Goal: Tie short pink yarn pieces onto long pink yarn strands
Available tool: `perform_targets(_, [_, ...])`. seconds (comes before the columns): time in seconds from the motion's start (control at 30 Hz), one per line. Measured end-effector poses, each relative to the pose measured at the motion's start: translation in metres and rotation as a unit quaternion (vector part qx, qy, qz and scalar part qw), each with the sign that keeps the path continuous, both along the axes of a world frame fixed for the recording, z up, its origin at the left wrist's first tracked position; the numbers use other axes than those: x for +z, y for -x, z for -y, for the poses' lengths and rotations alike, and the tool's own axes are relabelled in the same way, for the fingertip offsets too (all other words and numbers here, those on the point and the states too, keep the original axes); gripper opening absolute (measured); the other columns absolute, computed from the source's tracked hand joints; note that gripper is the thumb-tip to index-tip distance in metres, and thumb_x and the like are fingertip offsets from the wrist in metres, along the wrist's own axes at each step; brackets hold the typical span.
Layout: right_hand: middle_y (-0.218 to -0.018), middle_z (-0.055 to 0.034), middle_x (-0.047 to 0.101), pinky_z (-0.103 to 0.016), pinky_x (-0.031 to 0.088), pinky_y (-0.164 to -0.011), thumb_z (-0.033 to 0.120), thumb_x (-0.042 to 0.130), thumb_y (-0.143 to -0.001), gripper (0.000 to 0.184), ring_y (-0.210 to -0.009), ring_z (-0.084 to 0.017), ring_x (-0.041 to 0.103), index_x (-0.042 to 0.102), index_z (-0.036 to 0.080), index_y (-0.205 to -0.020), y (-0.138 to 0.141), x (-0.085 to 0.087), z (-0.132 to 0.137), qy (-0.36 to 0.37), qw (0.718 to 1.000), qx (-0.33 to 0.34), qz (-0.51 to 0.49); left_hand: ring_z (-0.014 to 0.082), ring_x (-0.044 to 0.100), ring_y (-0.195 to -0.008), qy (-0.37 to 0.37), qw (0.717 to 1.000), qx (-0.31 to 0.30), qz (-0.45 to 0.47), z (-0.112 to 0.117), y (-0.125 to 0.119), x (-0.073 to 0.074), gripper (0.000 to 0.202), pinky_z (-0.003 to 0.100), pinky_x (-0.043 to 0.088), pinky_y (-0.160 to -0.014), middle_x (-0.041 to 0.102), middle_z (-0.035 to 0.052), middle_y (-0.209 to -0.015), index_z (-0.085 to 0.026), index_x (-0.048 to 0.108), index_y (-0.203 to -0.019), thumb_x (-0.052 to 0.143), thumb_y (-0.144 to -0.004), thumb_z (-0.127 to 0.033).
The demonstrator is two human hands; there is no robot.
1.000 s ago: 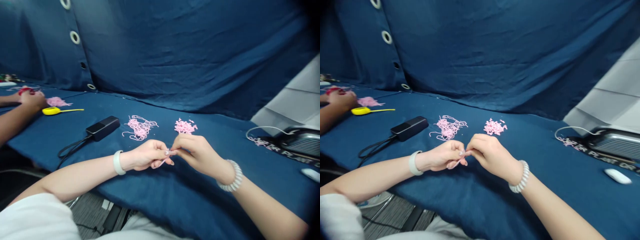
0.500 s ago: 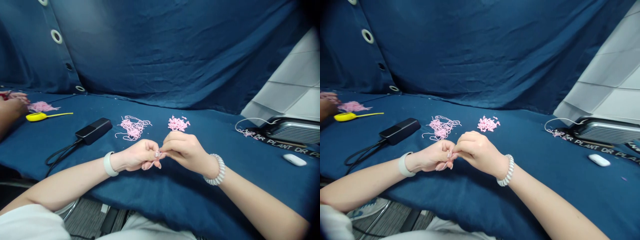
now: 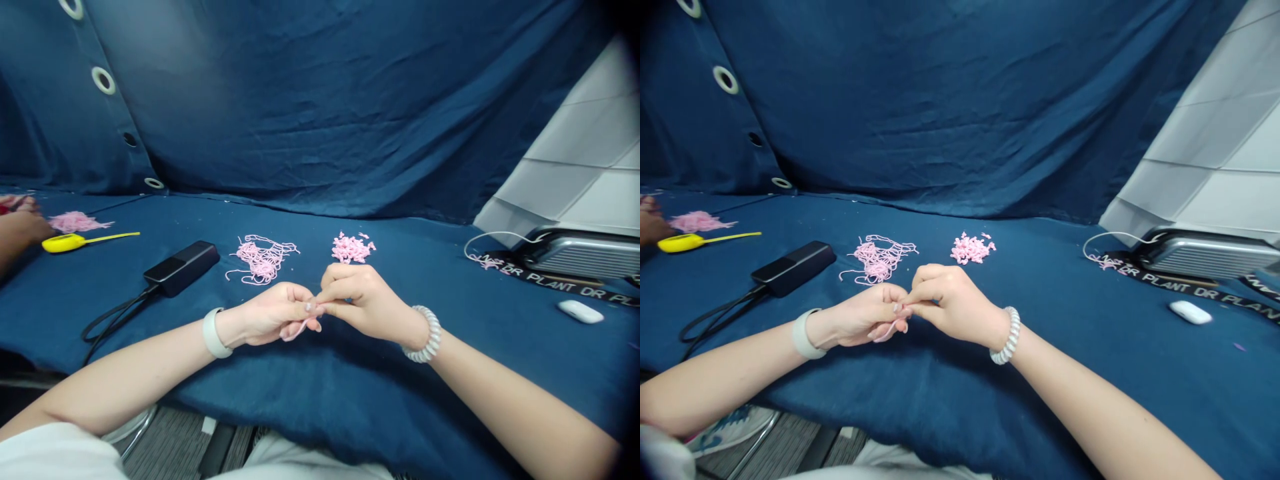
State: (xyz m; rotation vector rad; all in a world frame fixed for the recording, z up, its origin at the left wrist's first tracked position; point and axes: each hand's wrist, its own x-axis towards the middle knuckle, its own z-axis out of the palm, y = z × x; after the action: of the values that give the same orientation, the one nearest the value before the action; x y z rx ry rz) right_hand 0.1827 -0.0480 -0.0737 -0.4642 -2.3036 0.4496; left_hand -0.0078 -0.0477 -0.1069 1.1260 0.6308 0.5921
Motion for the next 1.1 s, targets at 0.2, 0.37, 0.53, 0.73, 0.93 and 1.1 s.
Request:
perform_targets(0.2, [-0.067,-0.001,0.059,-0.026,0.044,-0.063,0.012,0.061,-0.079,0.013,-0.064,-0.012,0.054,0.063,0.017,-0.067,-0.001,-0.01,-0.011,0.009,0.993,-0.085,-0.087,0.0039,0.05,-0.055,0.025,0.999,0.014,0.023,-0.007,0.002,0.004,0.017,0.014,0.041,-0.051,0.059,0.001,-0.069,-0.011,0.069,-0.083,0.07,-0.075,-0.025])
perform_targets(0.37, [-0.069,-0.0006,0.055,-0.026,0.043,-0.066,0.014,0.056,-0.083,0.019,-0.067,-0.011,0.052,0.055,0.016,-0.064,0.006,-0.023,-0.014,0.042,0.988,-0.108,-0.102,0.0059,0.051,-0.061,-0.012,1.0,0.025,-0.015,-0.008,0.003,0.001,0.013,0.018,0.041,-0.06,0.061,0.0024,-0.076,-0.012,0.068,-0.074,0.071,-0.073,-0.025])
perform_targets(0.53, [-0.07,0.0002,0.053,-0.026,0.041,-0.067,0.015,0.052,-0.086,0.023,-0.068,-0.012,0.05,0.05,0.017,-0.063,0.011,-0.035,-0.017,0.076,0.977,-0.142,-0.139,0.0116,0.055,-0.07,-0.145,0.983,0.078,-0.082,-0.012,0.003,-0.001,0.021,0.025,0.042,-0.07,0.062,0.0023,-0.073,-0.014,0.066,-0.069,0.065,-0.077,-0.033])
perform_targets(0.73, [-0.067,0.0012,0.046,-0.027,0.036,-0.064,0.022,0.05,-0.087,0.025,-0.065,-0.012,0.045,0.048,0.018,-0.063,0.009,-0.048,-0.028,0.124,0.95,-0.204,-0.2,0.0144,0.06,-0.082,-0.268,0.946,0.095,-0.158,-0.016,0.003,-0.003,0.022,0.026,0.045,-0.077,0.068,0.0036,-0.085,-0.015,0.063,-0.079,0.056,-0.084,-0.035])
perform_targets(0.93, [-0.066,0.0013,0.047,-0.028,0.036,-0.065,0.026,0.05,-0.086,0.026,-0.065,-0.014,0.045,0.048,0.019,-0.062,0.006,-0.06,-0.035,0.135,0.926,-0.255,-0.246,0.0124,0.062,-0.068,-0.241,0.946,0.113,-0.183,-0.019,0.003,-0.009,0.015,0.026,0.049,-0.07,0.067,0.0013,-0.071,-0.014,0.061,-0.08,0.059,-0.081,-0.029])
perform_targets(1.1, [-0.067,0.001,0.047,-0.028,0.037,-0.066,0.027,0.048,-0.087,0.025,-0.066,-0.014,0.046,0.048,0.019,-0.064,0.004,-0.062,-0.037,0.127,0.922,-0.263,-0.255,0.0149,0.065,-0.074,-0.264,0.935,0.106,-0.21,-0.024,0.005,-0.012,0.019,0.028,0.051,-0.075,0.069,0.0044,-0.076,-0.014,0.063,-0.08,0.056,-0.082,-0.031])
